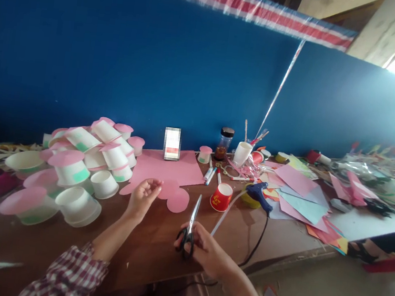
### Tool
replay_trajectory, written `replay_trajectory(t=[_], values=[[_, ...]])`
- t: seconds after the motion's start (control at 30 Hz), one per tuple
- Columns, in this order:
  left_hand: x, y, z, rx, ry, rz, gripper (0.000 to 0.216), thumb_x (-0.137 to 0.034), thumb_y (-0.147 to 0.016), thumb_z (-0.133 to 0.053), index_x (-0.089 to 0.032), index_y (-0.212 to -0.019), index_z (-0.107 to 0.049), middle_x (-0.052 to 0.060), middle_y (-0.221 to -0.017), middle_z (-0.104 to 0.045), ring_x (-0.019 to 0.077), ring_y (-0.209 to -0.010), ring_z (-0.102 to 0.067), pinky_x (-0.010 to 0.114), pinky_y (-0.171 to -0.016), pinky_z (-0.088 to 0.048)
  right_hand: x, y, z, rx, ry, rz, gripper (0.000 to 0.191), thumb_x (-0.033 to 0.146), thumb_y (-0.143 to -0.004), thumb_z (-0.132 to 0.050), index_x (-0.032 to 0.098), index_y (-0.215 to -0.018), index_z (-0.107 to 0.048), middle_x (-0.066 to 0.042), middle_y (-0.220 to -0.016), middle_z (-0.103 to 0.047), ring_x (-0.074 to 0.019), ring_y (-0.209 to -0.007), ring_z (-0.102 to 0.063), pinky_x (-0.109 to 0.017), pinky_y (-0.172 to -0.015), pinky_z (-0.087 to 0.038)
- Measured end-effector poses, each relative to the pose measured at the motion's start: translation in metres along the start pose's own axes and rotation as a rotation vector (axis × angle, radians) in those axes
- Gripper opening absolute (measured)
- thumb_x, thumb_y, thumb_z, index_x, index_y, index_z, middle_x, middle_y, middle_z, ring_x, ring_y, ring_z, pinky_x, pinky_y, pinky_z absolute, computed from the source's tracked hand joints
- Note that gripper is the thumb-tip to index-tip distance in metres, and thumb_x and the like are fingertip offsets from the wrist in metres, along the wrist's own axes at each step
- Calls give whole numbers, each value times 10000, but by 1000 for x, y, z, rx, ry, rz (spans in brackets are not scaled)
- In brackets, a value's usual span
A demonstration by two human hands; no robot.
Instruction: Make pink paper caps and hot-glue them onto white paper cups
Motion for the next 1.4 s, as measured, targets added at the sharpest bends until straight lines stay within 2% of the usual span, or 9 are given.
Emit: replay_trajectory(t=[0.1,0.17,0.33,0.53,0.67,0.83,1.03,1.2,1.4], values=[[0,-2,2,-56,4,14,398,-294,-694,-688,-191,-1067,-593,76,-1112,-625,123,-759,-617,230,-660,-474,-4,-6,4,-71,95,20,470,377,-837,-594,214,-1249,-438,-37,-876,-602,-141,-801,-544,-273,-707,-426],[2,-5,1,-112,122,93,443,-253,-651,-727,-197,-1071,-600,69,-1144,-609,106,-755,-612,220,-670,-473,-4,-13,7,-97,163,1,488,360,-808,-624,204,-1243,-466,-10,-815,-584,-129,-729,-531,-265,-674,-423],[7,-17,-14,-94,459,286,287,-240,-614,-758,-140,-843,-617,22,-812,-643,99,-719,-614,233,-710,-490,9,-53,14,-201,219,82,411,328,-763,-645,193,-1138,-542,-29,-859,-601,-163,-800,-563,-277,-685,-446],[8,-23,-4,-97,618,302,278,-220,-629,-748,-171,-847,-582,-9,-774,-636,75,-661,-613,214,-662,-512,7,-103,17,-371,190,228,371,385,-753,-662,165,-1032,-554,16,-735,-512,-113,-668,-483,-238,-620,-418],[13,-27,6,-96,665,329,224,-160,-649,-715,-173,-830,-586,-2,-738,-643,77,-610,-609,185,-575,-506,-5,-106,14,-303,188,195,403,462,-798,-606,154,-1055,-562,9,-712,-498,-108,-626,-467,-214,-529,-399],[14,-29,2,-67,673,341,235,-160,-632,-741,-154,-811,-590,-23,-652,-616,47,-512,-553,158,-520,-480,-11,-100,8,-203,128,93,463,524,-799,-573,164,-1089,-546,9,-686,-503,-121,-596,-507,-191,-426,-387],[11,-22,-2,-112,640,321,318,-171,-616,-756,-156,-886,-589,-18,-738,-634,57,-622,-596,157,-572,-473,-12,-99,-3,-133,190,25,432,484,-759,-637,155,-1034,-583,17,-661,-525,-106,-556,-506,-212,-471,-393],[11,-18,-1,-187,553,288,409,-160,-629,-739,-189,-991,-551,-41,-751,-569,64,-660,-591,182,-602,-478,-13,-99,-5,-108,222,30,389,444,-771,-640,142,-1014,-607,11,-659,-549,-111,-563,-517,-245,-540,-419],[17,-19,-3,-170,460,305,453,-169,-657,-728,-192,-1065,-531,-21,-797,-547,70,-655,-583,192,-589,-476,-12,-98,-5,-107,257,38,401,441,-768,-643,122,-1009,-615,14,-630,-545,-111,-533,-507,-245,-519,-410]])
Point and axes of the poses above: each hand's wrist, its own y-axis away from the middle knuckle, its own z-axis out of the back of the hand, x = y × z, the point moved 4 cm from there along -y, towards the middle knuckle
